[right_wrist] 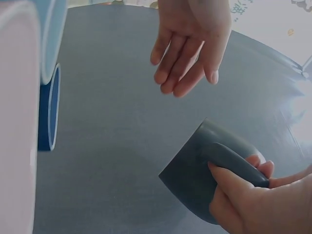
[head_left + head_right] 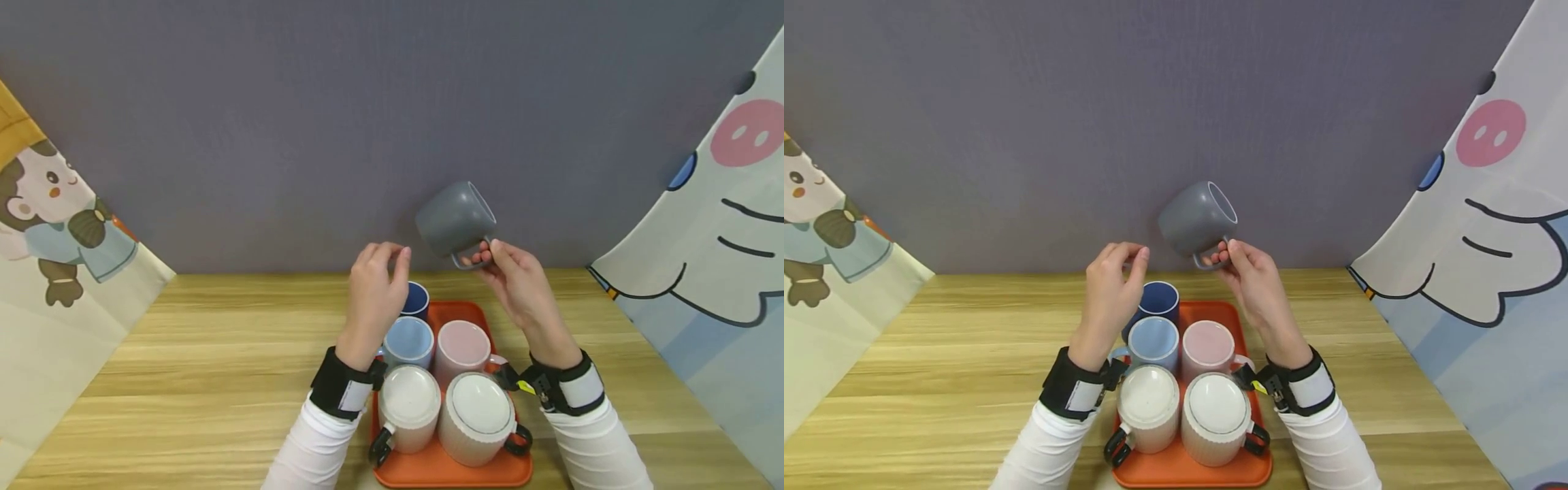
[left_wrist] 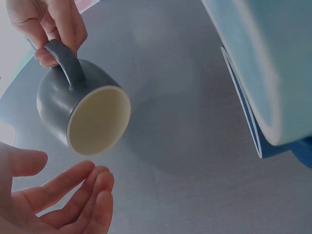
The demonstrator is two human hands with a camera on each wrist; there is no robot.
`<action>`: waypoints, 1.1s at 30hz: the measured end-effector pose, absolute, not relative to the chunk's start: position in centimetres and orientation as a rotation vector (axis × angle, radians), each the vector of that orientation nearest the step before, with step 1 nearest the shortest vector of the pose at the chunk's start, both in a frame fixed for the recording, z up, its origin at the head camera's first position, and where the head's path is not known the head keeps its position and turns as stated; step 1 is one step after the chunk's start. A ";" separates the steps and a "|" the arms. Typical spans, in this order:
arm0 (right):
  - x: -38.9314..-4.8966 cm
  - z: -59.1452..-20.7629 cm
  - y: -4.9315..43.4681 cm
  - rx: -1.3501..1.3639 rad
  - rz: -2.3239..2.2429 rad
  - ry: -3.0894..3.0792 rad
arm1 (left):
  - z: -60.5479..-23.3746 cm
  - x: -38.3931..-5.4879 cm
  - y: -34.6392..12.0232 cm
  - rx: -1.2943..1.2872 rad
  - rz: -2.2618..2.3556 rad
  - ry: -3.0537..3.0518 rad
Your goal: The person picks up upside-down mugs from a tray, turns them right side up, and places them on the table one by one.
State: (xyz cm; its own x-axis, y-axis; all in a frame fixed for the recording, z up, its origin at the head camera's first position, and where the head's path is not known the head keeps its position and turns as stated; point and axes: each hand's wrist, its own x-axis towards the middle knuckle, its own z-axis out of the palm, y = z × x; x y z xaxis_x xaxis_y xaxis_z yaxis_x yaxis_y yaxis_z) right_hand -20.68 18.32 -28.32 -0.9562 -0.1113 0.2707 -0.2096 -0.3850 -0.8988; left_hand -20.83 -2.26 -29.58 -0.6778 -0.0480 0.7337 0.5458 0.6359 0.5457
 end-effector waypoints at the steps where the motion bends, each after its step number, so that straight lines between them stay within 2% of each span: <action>1: -20.7 -28.2 18.2 0.457 2.540 -1.688 | -29.5 -20.8 -2.2 -0.387 -1.033 -2.116; 22: -20.3 -27.1 15.6 0.498 2.596 -1.617 | -28.5 -20.1 -1.3 -0.382 -1.178 -2.201; 33: -19.9 -27.3 14.2 0.456 2.586 -1.680 | -28.5 -19.9 -0.9 -0.378 -1.439 -2.397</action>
State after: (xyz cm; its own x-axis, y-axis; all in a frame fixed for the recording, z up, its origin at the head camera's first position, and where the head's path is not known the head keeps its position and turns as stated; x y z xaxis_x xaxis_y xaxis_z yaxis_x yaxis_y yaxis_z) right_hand -19.93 14.18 -27.30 -0.9569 -0.1379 0.2557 -0.1775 -0.4190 -0.8904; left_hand -19.94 -0.88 -28.53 -0.9141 0.0617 0.4007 0.3826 0.4581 0.8024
